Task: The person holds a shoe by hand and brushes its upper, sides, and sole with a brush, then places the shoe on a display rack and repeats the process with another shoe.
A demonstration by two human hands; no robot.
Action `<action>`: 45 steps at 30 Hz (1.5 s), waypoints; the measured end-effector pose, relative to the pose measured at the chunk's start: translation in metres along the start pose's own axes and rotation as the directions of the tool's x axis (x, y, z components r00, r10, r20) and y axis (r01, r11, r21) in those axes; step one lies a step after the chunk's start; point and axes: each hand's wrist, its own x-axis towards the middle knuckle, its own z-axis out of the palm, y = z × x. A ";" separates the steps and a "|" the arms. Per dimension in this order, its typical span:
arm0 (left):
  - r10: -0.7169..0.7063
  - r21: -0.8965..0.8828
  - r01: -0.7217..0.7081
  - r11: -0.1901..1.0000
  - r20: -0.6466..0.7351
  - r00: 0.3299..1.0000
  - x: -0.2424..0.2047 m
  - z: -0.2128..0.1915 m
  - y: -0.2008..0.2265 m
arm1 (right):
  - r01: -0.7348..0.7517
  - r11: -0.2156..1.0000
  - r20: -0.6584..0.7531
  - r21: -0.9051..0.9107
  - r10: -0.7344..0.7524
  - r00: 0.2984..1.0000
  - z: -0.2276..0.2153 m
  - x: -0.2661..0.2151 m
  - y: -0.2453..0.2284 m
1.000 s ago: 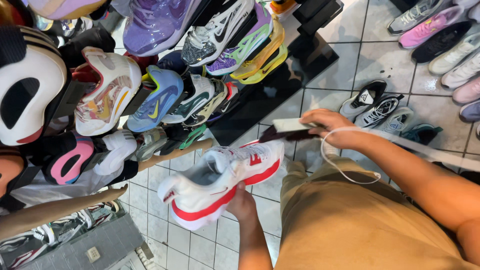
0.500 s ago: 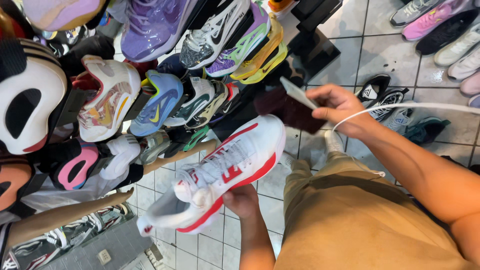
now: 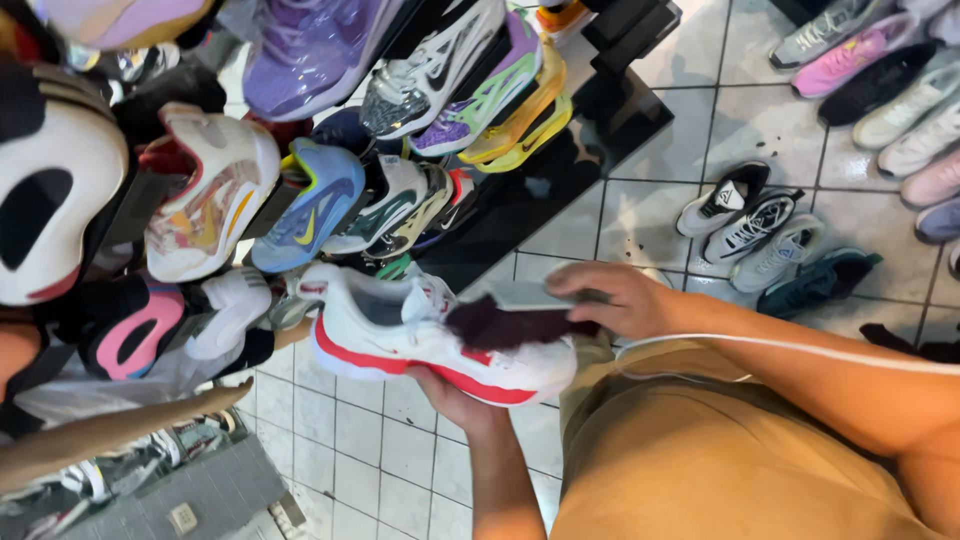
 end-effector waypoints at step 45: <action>-0.128 0.947 -0.310 0.087 0.319 0.939 0.041 -0.087 -0.020 | 0.241 0.798 0.148 -0.552 -0.191 0.970 -0.058 0.022 -0.031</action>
